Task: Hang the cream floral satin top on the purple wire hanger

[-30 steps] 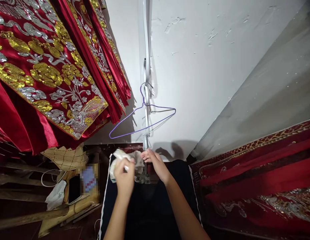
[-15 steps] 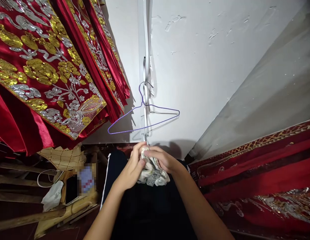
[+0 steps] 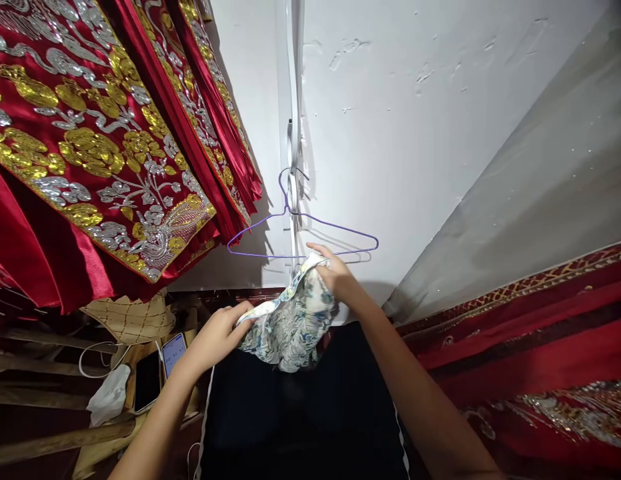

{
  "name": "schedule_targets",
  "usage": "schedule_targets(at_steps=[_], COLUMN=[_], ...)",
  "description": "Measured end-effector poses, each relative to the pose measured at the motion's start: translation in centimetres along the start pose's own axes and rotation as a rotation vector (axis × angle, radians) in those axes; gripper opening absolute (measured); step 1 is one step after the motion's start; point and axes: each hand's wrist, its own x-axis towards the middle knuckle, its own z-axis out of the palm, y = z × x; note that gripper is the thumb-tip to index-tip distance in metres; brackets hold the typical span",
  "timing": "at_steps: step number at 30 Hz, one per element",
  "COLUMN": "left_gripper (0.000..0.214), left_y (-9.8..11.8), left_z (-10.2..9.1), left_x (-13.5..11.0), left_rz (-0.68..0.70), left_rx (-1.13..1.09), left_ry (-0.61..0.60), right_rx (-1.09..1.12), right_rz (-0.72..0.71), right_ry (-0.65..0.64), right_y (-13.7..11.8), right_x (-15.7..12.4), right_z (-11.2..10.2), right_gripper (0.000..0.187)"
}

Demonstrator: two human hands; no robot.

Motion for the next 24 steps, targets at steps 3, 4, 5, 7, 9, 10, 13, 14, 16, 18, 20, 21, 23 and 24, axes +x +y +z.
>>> schedule_targets(at_steps=[3, 4, 5, 7, 9, 10, 13, 14, 16, 18, 20, 21, 23, 24], left_gripper=[0.033, 0.032, 0.03, 0.027, 0.025, 0.023, 0.024, 0.025, 0.023, 0.022, 0.022, 0.022, 0.029, 0.035], left_y=[0.2, -0.1, -0.6, -2.0, -3.6, -4.2, -5.1, -4.9, -4.0, -2.5, -1.0, -0.3, 0.5, 0.6], left_z=[-0.3, -0.2, -0.1, 0.0, -0.2, -0.4, -1.8, -2.4, -3.6, -4.5, -5.0, -5.0, -5.0, -5.0], left_x=[-0.6, -0.6, -0.6, -0.5, -0.1, 0.2, 1.2, 1.6, 2.4, 3.1, 3.8, 4.3, 5.2, 5.7], left_rz=[-0.022, -0.025, -0.026, -0.043, -0.077, -0.085, 0.001, 0.054, 0.144, 0.188, 0.181, 0.167, 0.152, 0.158], left_rx=[0.061, 0.102, 0.154, 0.264, 0.34, 0.357, 0.339, 0.317, 0.244, 0.148, 0.065, 0.033, -0.009, -0.017], left_ry=[-0.003, -0.011, -0.021, -0.06, -0.104, -0.096, 0.085, 0.172, 0.311, 0.367, 0.377, 0.389, 0.446, 0.471], right_rx=[-0.02, -0.034, -0.05, -0.085, -0.119, -0.135, -0.154, -0.142, -0.106, -0.081, -0.069, -0.062, -0.042, -0.036], right_rz=[0.029, 0.008, -0.02, -0.079, -0.109, -0.116, -0.137, -0.136, -0.119, -0.098, -0.095, -0.099, -0.11, -0.116], right_ry=[-0.033, -0.018, 0.001, 0.047, 0.068, 0.069, 0.077, 0.073, 0.058, 0.04, 0.021, 0.004, -0.05, -0.078], right_y=[2.7, 3.3, 3.7, 3.9, 3.6, 3.4, 2.7, 2.6, 2.3, 1.9, 1.5, 1.2, 0.7, 0.5], right_x=[0.9, 0.9, 0.8, 0.0, -0.9, -1.3, -2.1, -2.2, -2.3, -2.4, -2.8, -3.1, -3.6, -3.9], right_z=[2.0, 2.2, 2.2, 1.6, 0.7, 0.3, -0.7, -0.9, -1.0, -0.7, 0.0, 0.3, 0.9, 1.0], right_gripper=[0.037, 0.03, 0.024, 0.017, 0.012, 0.01, 0.01, 0.011, 0.014, 0.019, 0.023, 0.024, 0.021, 0.019])
